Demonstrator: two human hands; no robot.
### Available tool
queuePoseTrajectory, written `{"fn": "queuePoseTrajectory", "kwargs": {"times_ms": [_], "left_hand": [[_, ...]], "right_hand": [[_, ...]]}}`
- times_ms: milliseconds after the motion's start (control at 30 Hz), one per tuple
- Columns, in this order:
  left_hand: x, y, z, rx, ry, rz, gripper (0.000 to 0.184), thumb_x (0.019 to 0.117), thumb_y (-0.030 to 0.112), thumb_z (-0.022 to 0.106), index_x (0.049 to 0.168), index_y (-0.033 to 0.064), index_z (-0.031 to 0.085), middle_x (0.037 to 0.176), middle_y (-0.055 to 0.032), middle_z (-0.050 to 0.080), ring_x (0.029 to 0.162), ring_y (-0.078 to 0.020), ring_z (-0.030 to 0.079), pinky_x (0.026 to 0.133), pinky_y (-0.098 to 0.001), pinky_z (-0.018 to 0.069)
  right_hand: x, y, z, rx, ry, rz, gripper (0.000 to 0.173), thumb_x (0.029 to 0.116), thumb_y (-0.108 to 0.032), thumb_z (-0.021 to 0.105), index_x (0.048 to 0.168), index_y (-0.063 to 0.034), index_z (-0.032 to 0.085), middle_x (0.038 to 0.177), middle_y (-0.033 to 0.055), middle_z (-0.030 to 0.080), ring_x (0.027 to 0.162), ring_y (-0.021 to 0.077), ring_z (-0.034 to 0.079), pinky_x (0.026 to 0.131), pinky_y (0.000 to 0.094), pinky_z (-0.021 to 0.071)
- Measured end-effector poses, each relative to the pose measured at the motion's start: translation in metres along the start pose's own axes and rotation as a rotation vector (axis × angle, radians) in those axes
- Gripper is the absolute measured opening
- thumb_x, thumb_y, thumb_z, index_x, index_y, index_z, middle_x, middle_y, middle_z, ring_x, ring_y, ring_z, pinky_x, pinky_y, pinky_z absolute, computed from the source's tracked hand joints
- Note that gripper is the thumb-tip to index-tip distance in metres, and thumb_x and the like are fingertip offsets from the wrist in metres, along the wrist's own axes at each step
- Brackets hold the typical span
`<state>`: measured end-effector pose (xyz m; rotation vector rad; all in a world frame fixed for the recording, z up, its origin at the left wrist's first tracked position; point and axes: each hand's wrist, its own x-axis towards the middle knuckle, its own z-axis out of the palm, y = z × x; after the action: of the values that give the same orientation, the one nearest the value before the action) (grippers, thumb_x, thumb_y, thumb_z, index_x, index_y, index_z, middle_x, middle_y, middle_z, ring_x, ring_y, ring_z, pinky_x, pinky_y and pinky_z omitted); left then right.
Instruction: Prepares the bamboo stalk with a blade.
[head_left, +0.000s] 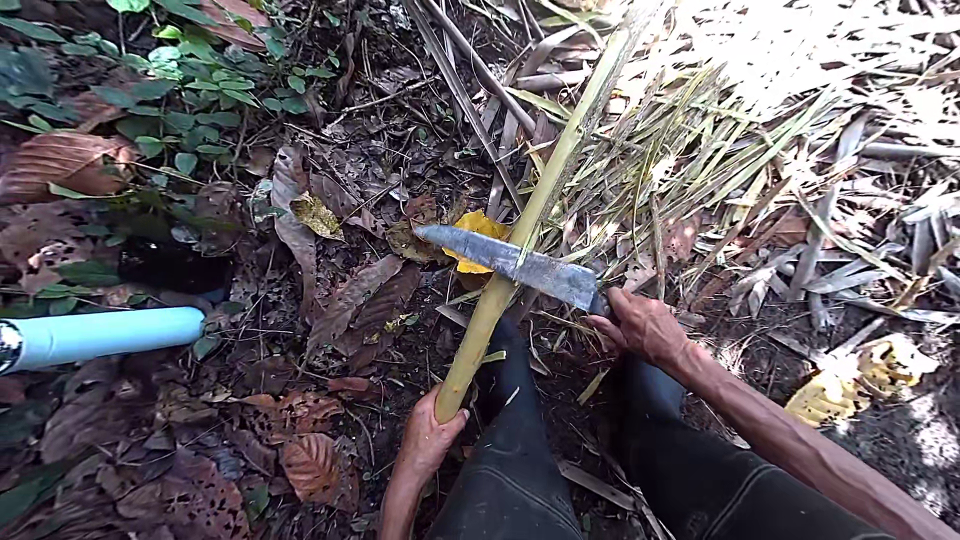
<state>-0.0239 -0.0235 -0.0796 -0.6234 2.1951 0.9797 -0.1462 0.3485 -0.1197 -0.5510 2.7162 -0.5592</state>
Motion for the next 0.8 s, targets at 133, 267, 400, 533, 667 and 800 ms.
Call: {"fn": "queuePoseTrajectory", "kwargs": {"times_ms": [133, 267, 400, 533, 667, 800], "left_hand": [[-0.003, 0.002, 0.002, 0.01, 0.009, 0.009, 0.049, 0.0766, 0.025, 0.077, 0.12, 0.0044, 0.067, 0.095, -0.0079, 0.069, 0.083, -0.0169, 0.066, 0.079, -0.0421, 0.0544], [-0.003, -0.001, 0.003, 0.008, 0.015, 0.001, 0.047, 0.0756, 0.027, 0.077, 0.117, 0.0054, 0.068, 0.091, -0.0055, 0.068, 0.08, -0.0141, 0.064, 0.076, -0.0391, 0.0537], [-0.003, -0.001, 0.003, 0.024, 0.013, 0.013, 0.049, 0.0761, 0.028, 0.076, 0.118, 0.0039, 0.068, 0.095, -0.0094, 0.069, 0.085, -0.0196, 0.066, 0.08, -0.046, 0.0541], [-0.008, 0.002, 0.005, 0.039, 0.044, 0.046, 0.054, 0.0754, 0.028, 0.075, 0.121, 0.0003, 0.068, 0.096, -0.013, 0.07, 0.086, -0.0225, 0.067, 0.081, -0.0483, 0.0537], [-0.009, 0.003, 0.005, 0.036, 0.043, 0.04, 0.052, 0.075, 0.029, 0.075, 0.119, 0.0014, 0.068, 0.095, -0.0116, 0.069, 0.085, -0.0208, 0.066, 0.08, -0.0472, 0.053], [-0.009, -0.003, 0.004, 0.027, 0.048, 0.047, 0.053, 0.073, 0.029, 0.076, 0.117, 0.0016, 0.068, 0.093, -0.0104, 0.069, 0.082, -0.0189, 0.065, 0.078, -0.0454, 0.0531]], "right_hand": [[0.003, 0.007, 0.006, -0.078, 0.035, -0.126, 0.069, 0.1008, -0.066, 0.043, 0.092, 0.0002, 0.063, 0.075, 0.0164, 0.064, 0.062, 0.0344, 0.068, 0.051, 0.0492, 0.0548], [0.015, 0.037, -0.002, 0.044, 0.201, 0.144, 0.061, 0.1027, -0.058, 0.045, 0.091, 0.0002, 0.06, 0.065, 0.0113, 0.056, 0.055, 0.0314, 0.061, 0.049, 0.0505, 0.0511], [0.009, 0.024, -0.001, 0.016, 0.074, -0.017, 0.064, 0.1024, -0.061, 0.045, 0.094, 0.001, 0.062, 0.071, 0.0132, 0.062, 0.059, 0.031, 0.066, 0.052, 0.0482, 0.0548], [0.023, 0.033, 0.001, -0.064, 0.067, -0.174, 0.065, 0.0999, -0.063, 0.048, 0.093, -0.0005, 0.064, 0.076, 0.0143, 0.064, 0.063, 0.0319, 0.068, 0.053, 0.0478, 0.0563], [0.036, 0.073, -0.034, 0.09, 0.17, 0.287, 0.058, 0.1072, -0.056, 0.04, 0.109, -0.0008, 0.057, 0.071, 0.0179, 0.058, 0.059, 0.0384, 0.063, 0.053, 0.0581, 0.0524], [0.044, 0.068, -0.041, 0.079, 0.224, 0.248, 0.058, 0.1065, -0.056, 0.039, 0.099, -0.002, 0.06, 0.064, 0.0115, 0.055, 0.055, 0.0313, 0.06, 0.051, 0.0533, 0.0515]]}}
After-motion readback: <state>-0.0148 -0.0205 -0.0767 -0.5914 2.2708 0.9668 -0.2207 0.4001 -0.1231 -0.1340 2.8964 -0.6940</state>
